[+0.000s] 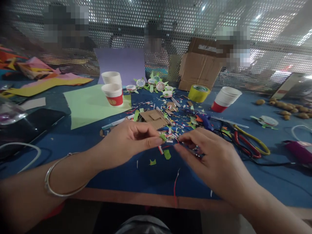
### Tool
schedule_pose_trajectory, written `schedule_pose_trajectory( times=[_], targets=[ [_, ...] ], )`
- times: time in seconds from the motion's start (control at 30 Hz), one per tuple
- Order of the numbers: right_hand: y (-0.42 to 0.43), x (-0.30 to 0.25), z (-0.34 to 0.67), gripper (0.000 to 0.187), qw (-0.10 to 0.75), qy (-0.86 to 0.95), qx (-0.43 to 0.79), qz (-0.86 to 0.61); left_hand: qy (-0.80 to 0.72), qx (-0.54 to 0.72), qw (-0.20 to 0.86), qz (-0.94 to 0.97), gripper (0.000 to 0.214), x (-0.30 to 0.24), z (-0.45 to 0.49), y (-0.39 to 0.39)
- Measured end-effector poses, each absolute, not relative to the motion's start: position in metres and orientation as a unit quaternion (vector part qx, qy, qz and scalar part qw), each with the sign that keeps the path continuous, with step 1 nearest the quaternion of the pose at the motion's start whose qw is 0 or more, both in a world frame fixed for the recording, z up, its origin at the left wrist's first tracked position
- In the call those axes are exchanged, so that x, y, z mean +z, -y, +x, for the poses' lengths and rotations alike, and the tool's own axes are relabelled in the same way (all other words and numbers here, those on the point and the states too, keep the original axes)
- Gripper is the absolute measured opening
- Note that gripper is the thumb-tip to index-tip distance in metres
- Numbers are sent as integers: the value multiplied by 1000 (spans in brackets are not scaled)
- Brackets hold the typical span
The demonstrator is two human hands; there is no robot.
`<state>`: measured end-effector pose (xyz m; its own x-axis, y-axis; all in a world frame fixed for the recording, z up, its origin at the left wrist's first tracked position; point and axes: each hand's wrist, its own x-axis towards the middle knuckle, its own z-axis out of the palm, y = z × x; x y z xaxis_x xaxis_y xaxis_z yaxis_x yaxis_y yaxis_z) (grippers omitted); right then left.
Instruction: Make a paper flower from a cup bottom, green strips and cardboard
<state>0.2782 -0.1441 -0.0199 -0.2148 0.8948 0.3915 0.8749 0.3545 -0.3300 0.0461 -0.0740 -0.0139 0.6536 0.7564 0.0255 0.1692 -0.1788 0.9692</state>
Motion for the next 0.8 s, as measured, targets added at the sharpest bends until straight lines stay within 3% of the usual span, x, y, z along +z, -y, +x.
schedule_pose_trajectory(
  times=[0.17,0.43,0.57,0.7,0.8],
  targets=[
    [130,-10,250,10,309,795,78,-516,-321,268,544,728,37,-14,42,71],
    [125,-13,248,13,322,770,127,-535,-340,231,414,812,38,-11,37,69],
    [121,-14,253,15,263,779,168,-543,-337,255,357,833,42,-11,33,65],
    [116,-13,256,14,146,804,218,-534,-344,270,364,822,34,-12,31,60],
    [116,-11,256,12,121,804,204,-545,-349,274,387,808,31,-12,32,58]
  ],
)
